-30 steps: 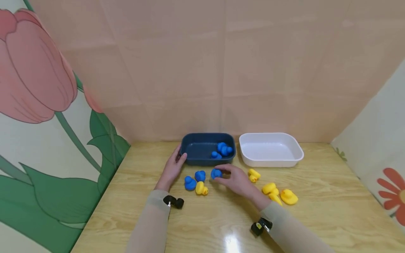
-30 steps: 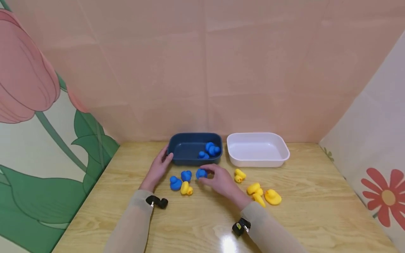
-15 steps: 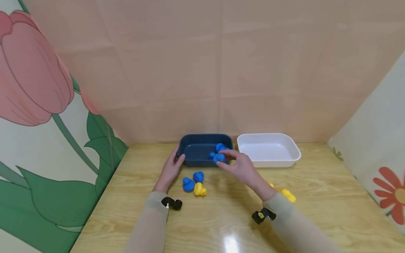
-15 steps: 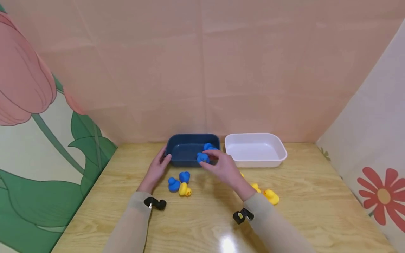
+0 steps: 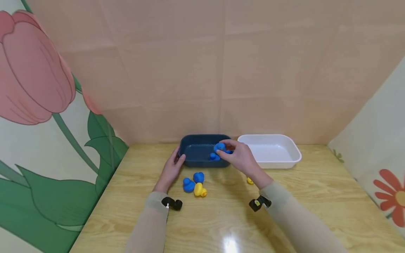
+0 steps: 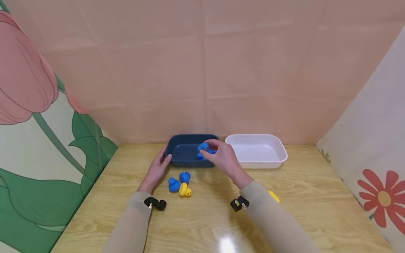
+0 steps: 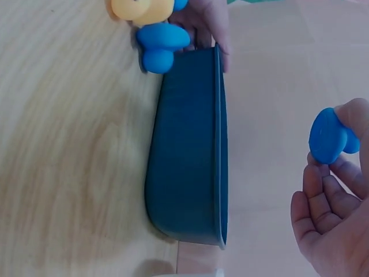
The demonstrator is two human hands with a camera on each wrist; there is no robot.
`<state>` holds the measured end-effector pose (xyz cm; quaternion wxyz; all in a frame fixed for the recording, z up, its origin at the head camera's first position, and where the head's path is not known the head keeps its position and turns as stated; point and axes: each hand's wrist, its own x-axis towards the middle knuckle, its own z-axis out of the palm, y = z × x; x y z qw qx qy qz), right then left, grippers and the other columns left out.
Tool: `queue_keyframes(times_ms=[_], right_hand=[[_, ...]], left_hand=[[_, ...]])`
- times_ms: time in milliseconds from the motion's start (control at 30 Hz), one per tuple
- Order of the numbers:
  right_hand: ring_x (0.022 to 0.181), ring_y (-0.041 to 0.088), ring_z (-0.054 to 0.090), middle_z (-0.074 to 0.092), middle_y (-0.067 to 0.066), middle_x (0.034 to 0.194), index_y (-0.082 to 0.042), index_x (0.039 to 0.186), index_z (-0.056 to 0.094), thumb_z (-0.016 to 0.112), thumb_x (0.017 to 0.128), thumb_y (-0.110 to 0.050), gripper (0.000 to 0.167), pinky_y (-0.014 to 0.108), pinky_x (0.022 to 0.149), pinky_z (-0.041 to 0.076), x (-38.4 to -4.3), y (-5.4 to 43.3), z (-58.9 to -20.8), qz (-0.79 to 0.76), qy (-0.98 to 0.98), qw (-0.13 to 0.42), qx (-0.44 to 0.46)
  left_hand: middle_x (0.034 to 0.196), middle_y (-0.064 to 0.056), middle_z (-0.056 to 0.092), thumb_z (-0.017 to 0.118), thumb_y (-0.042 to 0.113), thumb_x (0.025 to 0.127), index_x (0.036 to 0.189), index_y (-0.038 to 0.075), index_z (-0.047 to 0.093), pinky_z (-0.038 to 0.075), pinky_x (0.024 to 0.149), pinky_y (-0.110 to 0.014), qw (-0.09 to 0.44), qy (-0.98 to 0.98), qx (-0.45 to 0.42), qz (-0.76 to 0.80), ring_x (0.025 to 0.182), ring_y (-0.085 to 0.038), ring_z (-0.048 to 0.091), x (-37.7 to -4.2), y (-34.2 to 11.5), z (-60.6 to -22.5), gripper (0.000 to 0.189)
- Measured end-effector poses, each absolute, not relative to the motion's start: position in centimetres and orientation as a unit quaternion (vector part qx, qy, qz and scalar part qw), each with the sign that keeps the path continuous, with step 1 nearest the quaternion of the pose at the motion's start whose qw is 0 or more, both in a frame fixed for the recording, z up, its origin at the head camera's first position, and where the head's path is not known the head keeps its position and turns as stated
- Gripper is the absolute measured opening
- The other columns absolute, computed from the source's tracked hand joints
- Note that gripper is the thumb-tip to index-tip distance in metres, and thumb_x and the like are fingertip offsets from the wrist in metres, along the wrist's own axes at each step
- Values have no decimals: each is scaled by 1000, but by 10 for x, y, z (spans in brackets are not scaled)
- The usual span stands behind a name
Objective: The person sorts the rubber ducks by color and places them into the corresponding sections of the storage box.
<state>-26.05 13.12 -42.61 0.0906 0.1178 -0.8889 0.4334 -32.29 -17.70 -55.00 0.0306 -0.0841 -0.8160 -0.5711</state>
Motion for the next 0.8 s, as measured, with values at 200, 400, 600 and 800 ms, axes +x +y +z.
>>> queue_keyframes(times_ms=[200, 400, 600, 800], right_hand=[[113, 29, 74, 79, 7, 123, -7, 137, 75, 85, 101, -38, 49, 51, 98, 62, -270, 130, -422, 447, -882, 94, 112], [111, 29, 72, 78, 8, 121, -5, 141, 72, 82, 102, -35, 50, 51, 97, 61, -277, 130, -431, 470, -873, 90, 100], [112, 30, 72, 77, 11, 122, -4, 145, 70, 80, 104, -31, 50, 51, 98, 60, -284, 128, -441, 469, -874, 83, 99], [117, 34, 72, 77, 15, 127, -2, 148, 67, 79, 105, -28, 52, 53, 103, 59, -287, 127, -444, 462, -877, 86, 96]], left_hand=[[178, -7, 35, 57, 41, 117, 175, 17, 33, 31, 131, -51, 31, -815, -83, -572, 163, -31, 35, -323, -178, -548, 67], [179, -7, 34, 55, 41, 118, 176, 18, 31, 31, 131, -51, 29, -818, -84, -568, 163, -32, 35, -324, -176, -551, 67], [178, -7, 35, 55, 42, 118, 176, 17, 32, 31, 131, -51, 30, -818, -81, -569, 163, -31, 35, -324, -176, -551, 67], [178, -7, 36, 56, 42, 118, 175, 16, 33, 31, 131, -49, 27, -816, -83, -571, 162, -29, 36, -323, -178, -550, 67]])
